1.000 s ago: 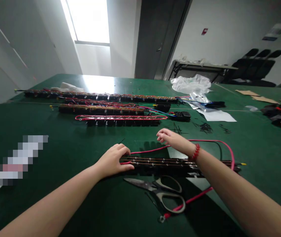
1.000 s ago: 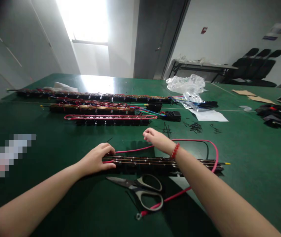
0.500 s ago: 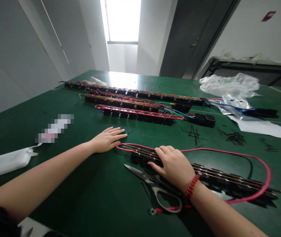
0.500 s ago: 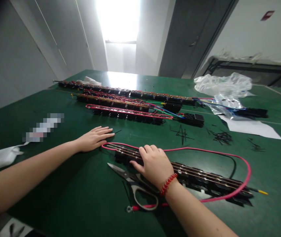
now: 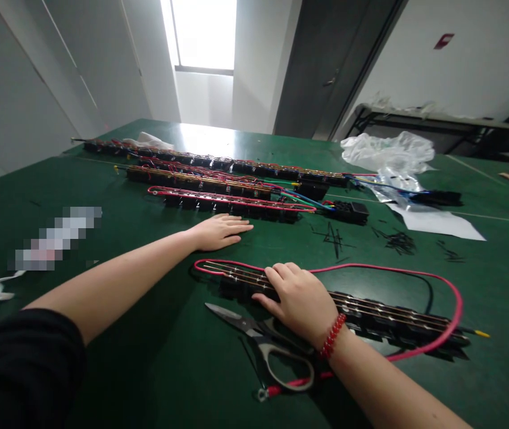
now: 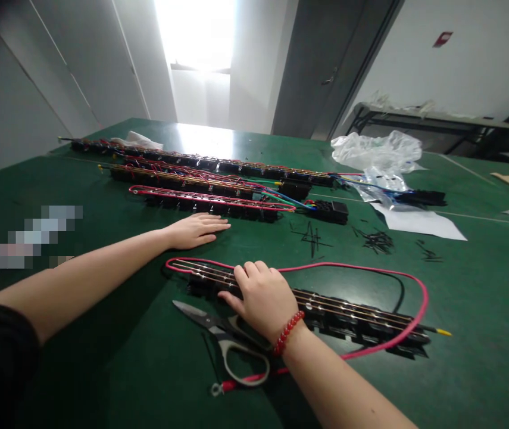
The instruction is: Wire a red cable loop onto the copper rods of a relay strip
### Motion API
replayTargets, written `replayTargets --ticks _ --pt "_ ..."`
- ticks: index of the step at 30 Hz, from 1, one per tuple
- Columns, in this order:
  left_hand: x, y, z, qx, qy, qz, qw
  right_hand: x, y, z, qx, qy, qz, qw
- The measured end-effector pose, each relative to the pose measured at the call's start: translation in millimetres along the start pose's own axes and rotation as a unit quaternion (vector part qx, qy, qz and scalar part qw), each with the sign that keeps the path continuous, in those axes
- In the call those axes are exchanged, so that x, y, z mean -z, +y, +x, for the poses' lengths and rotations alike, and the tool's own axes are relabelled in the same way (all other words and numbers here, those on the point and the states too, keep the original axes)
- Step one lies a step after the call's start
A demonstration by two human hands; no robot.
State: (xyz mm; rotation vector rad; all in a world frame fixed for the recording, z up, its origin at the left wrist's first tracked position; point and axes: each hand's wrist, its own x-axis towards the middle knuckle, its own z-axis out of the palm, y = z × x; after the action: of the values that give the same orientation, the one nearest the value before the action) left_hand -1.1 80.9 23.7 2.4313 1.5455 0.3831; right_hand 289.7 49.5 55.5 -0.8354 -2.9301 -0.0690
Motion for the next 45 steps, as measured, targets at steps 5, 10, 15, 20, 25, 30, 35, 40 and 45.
replayTargets --ticks 5,10,15,20,25,30,35,40,45 --pt "3.4 0 -14 0.050 0.126 -0.017 0.991 -3 1 0 0.017 0.021 0.004 1.000" --pt "9.1 10 -49 0.057 0.177 -0.009 0.982 -3 1 0 0.017 0.020 0.015 1.000" --pt "28.1 92 -80 -0.016 0.196 0.000 0.981 -6 1 1 -0.010 0.023 0.021 0.999" --pt "14.3 168 -87 -0.233 -0.082 0.001 0.969 -10 2 3 -0.065 0.046 0.029 0.996" --pt "-11.5 160 -80 -0.183 -0.071 0.084 0.977 -8 4 2 -0.046 0.072 0.089 0.992" --pt "-2.2 148 -81 -0.137 -0.051 0.140 0.979 -7 3 0 -0.037 0.067 0.094 0.993" --pt "-0.2 147 -83 -0.153 -0.023 0.160 0.975 -8 3 1 -0.037 0.058 0.073 0.995" --pt "-14.0 151 -80 -0.185 -0.016 0.126 0.974 -10 4 2 -0.040 0.067 0.060 0.995" --pt "-15.2 146 -78 -0.106 -0.037 0.118 0.987 -10 4 2 -0.038 0.067 0.056 0.995"
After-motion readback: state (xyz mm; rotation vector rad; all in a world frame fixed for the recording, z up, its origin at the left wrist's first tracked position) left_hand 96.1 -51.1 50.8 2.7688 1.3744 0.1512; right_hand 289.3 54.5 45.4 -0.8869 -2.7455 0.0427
